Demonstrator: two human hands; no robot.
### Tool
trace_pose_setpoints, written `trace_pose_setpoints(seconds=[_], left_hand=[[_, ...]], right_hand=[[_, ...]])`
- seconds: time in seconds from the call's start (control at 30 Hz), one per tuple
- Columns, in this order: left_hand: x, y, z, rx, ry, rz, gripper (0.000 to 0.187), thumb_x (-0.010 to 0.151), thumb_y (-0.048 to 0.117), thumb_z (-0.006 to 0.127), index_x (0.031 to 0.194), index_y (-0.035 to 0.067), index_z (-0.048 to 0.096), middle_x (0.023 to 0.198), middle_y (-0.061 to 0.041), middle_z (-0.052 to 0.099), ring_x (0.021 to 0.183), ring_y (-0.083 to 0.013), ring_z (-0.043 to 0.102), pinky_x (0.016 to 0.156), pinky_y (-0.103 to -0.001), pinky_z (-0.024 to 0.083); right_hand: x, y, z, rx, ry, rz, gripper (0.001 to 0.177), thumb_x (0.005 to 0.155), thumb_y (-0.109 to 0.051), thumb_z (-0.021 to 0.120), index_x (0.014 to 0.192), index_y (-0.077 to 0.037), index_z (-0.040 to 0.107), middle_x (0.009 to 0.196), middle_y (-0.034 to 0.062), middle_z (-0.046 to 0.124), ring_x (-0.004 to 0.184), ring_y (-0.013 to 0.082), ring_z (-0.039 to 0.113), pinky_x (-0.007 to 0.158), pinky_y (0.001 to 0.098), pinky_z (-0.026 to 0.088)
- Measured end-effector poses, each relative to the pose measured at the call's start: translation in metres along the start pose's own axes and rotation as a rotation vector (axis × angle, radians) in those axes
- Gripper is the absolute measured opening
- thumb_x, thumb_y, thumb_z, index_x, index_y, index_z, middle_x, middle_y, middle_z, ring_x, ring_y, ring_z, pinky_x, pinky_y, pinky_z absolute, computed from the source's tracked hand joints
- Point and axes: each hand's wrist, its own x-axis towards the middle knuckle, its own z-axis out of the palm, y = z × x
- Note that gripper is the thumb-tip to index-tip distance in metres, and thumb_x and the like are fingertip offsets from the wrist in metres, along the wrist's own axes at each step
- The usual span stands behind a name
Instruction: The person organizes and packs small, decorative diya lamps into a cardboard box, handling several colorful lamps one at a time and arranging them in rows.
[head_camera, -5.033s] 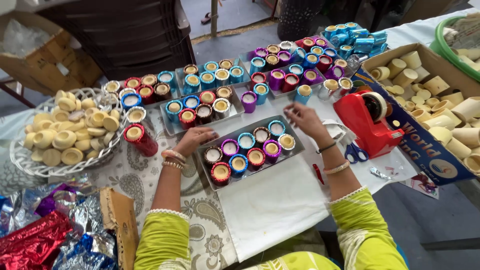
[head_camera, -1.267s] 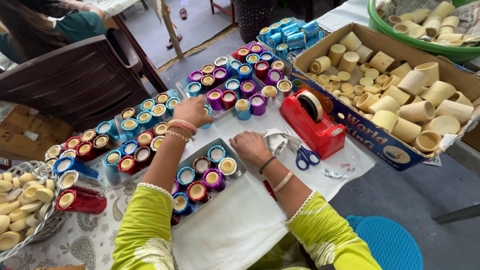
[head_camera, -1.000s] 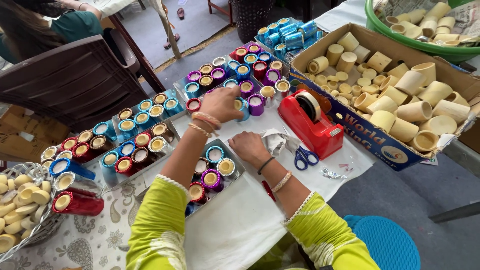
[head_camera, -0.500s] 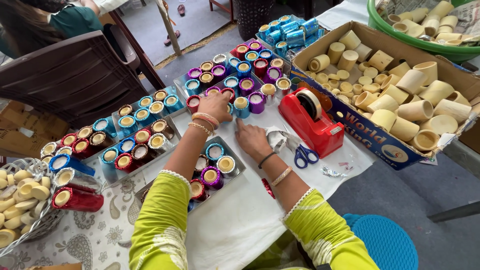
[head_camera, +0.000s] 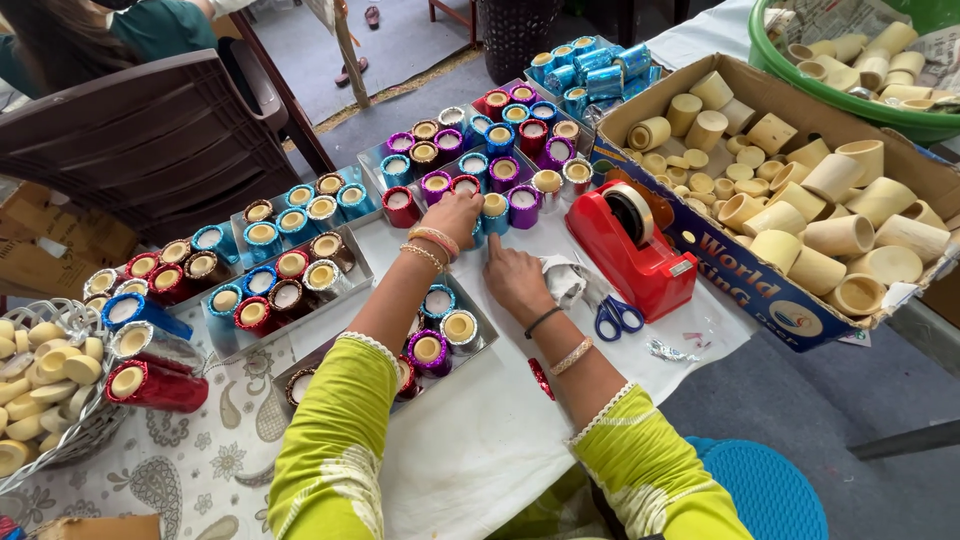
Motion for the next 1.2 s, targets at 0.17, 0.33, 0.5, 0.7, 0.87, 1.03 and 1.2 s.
trace_pose_setpoints(seconds=[0.17, 0.33, 0.5, 0.7, 0.87, 1.03, 1.2], left_hand=[[-0.013, -0.005, -0.033, -0.073, 0.014, 0.057, 0.071, 0.068, 0.021, 0.087, 0.128, 0.004, 0.055, 0.124, -0.019, 0.059, 0.116, -0.0450, 0.056, 0.093, -0.051, 0.052], [0.001, -0.094, -0.014, -0.025, 0.179, -0.084, 0.043, 0.083, 0.014, 0.075, 0.122, 0.005, 0.060, 0.132, -0.019, 0.058, 0.123, -0.0433, 0.056, 0.103, -0.050, 0.050], [-0.018, -0.114, -0.024, 0.047, 0.135, -0.269, 0.043, 0.082, 0.018, 0.077, 0.119, 0.006, 0.060, 0.129, -0.017, 0.058, 0.127, -0.0433, 0.050, 0.100, -0.051, 0.049], [-0.018, -0.106, -0.003, 0.024, 0.088, -0.352, 0.059, 0.076, 0.027, 0.085, 0.122, 0.002, 0.058, 0.129, -0.018, 0.057, 0.123, -0.0399, 0.052, 0.103, -0.046, 0.049], [-0.017, -0.102, -0.009, 0.001, 0.151, -0.358, 0.058, 0.073, 0.023, 0.084, 0.121, 0.002, 0.060, 0.127, -0.017, 0.059, 0.122, -0.0381, 0.055, 0.102, -0.045, 0.051], [-0.039, -0.091, -0.045, -0.055, 0.250, -0.338, 0.056, 0.070, 0.022, 0.084, 0.117, 0.001, 0.060, 0.122, -0.018, 0.059, 0.119, -0.0377, 0.055, 0.098, -0.047, 0.052], [-0.099, -0.089, -0.104, -0.099, 0.404, -0.278, 0.051, 0.069, 0.025, 0.083, 0.109, 0.003, 0.061, 0.116, -0.017, 0.061, 0.115, -0.0379, 0.057, 0.095, -0.048, 0.052]], right_hand=[[-0.004, -0.010, -0.007, 0.001, 0.021, -0.059, 0.019, 0.098, -0.022, 0.054, 0.111, -0.007, 0.054, 0.079, 0.0186, 0.070, 0.074, 0.0409, 0.070, 0.066, 0.0555, 0.055], [-0.010, -0.020, -0.020, 0.031, -0.003, -0.096, 0.015, 0.100, -0.021, 0.053, 0.105, -0.008, 0.056, 0.077, 0.0175, 0.070, 0.074, 0.0400, 0.070, 0.067, 0.0547, 0.055], [-0.013, -0.022, -0.018, 0.055, 0.061, -0.162, 0.015, 0.095, -0.022, 0.056, 0.101, -0.008, 0.057, 0.077, 0.0176, 0.070, 0.074, 0.0396, 0.069, 0.068, 0.0544, 0.054], [-0.010, -0.022, -0.015, 0.070, 0.031, -0.146, 0.014, 0.097, -0.022, 0.055, 0.101, -0.009, 0.057, 0.078, 0.0176, 0.070, 0.076, 0.0397, 0.069, 0.069, 0.0544, 0.054], [-0.010, -0.021, -0.013, 0.050, 0.051, -0.141, 0.015, 0.097, -0.023, 0.055, 0.102, -0.009, 0.058, 0.078, 0.0177, 0.070, 0.075, 0.0397, 0.069, 0.069, 0.0545, 0.054], [-0.011, -0.018, -0.010, 0.058, 0.032, -0.137, 0.015, 0.098, -0.024, 0.054, 0.104, -0.011, 0.058, 0.078, 0.0169, 0.070, 0.076, 0.0398, 0.069, 0.070, 0.0552, 0.053], [-0.010, -0.011, 0.002, 0.071, 0.053, -0.194, 0.017, 0.098, -0.026, 0.053, 0.105, -0.012, 0.058, 0.081, 0.0180, 0.070, 0.079, 0.0395, 0.069, 0.071, 0.0555, 0.053]])
